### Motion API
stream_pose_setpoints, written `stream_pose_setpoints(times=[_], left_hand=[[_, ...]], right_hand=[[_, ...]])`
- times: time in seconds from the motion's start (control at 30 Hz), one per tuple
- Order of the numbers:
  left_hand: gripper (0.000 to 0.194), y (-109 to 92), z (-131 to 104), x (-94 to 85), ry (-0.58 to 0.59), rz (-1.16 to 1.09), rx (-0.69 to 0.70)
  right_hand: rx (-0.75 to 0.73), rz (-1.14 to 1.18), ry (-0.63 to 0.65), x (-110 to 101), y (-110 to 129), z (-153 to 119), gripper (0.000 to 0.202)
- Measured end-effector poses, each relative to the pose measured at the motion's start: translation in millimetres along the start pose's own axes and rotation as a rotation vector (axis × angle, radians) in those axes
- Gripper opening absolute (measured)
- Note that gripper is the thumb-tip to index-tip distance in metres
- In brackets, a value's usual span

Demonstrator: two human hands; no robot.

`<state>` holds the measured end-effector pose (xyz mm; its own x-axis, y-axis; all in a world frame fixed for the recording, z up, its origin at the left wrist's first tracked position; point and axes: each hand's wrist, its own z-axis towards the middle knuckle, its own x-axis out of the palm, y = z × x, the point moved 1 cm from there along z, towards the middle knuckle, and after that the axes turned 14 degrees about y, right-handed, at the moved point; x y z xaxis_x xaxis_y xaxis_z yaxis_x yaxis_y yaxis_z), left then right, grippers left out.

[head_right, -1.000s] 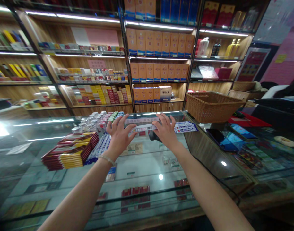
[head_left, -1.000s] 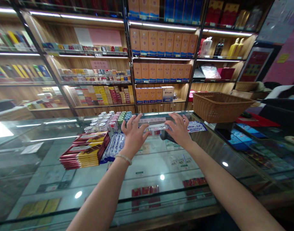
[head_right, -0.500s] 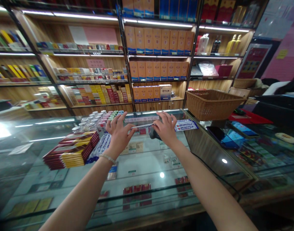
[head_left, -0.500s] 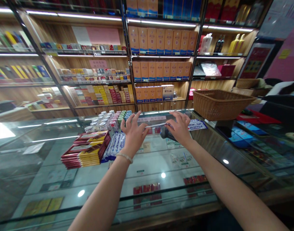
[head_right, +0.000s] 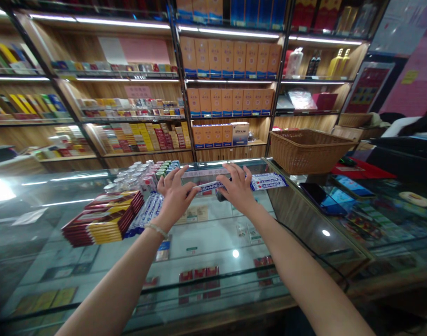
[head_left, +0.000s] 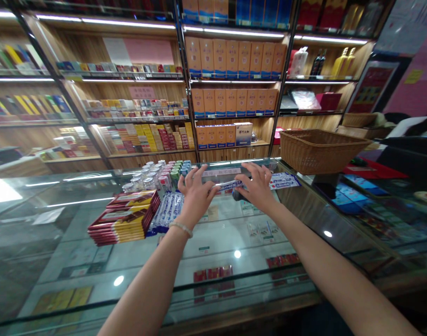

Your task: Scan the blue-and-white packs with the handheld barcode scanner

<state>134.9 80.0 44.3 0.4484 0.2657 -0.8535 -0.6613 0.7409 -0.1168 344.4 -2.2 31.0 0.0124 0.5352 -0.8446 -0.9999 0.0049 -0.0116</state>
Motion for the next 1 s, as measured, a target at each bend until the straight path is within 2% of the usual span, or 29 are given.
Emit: stream_pose_setpoints(times=[0.27, 0.4, 0.53, 0.73, 1.0], left_hand=[[0.019, -0.3, -1.5, -4.6, 0.001, 0.010, -0.006], [0.032, 1.7, -2.8, -7.8, -0.024, 0.081, 0.029], [0.029, 3.5, -2.5, -6.5, -0.076, 0.125, 0.027], [0.024, 5.8, -2.4, -4.0, -0.153, 0.139, 0.060], [0.025, 3.6, -2.9, -4.8, -0.170, 0.149, 0.051]], right_hand=[[0.023, 0.020, -0.046, -1.7, -0.4, -0.4, 0.022], [0.065, 0.031, -0.048, -1.7, -6.1, 1.0, 0.024], [0.084, 0.033, -0.082, 1.0, -13.9, 2.4, 0.026], [0.066, 0.003, -0.150, 8.3, -19.0, 3.3, 0.025], [0.033, -0.062, -0.177, 9.3, -28.5, 4.4, 0.026]])
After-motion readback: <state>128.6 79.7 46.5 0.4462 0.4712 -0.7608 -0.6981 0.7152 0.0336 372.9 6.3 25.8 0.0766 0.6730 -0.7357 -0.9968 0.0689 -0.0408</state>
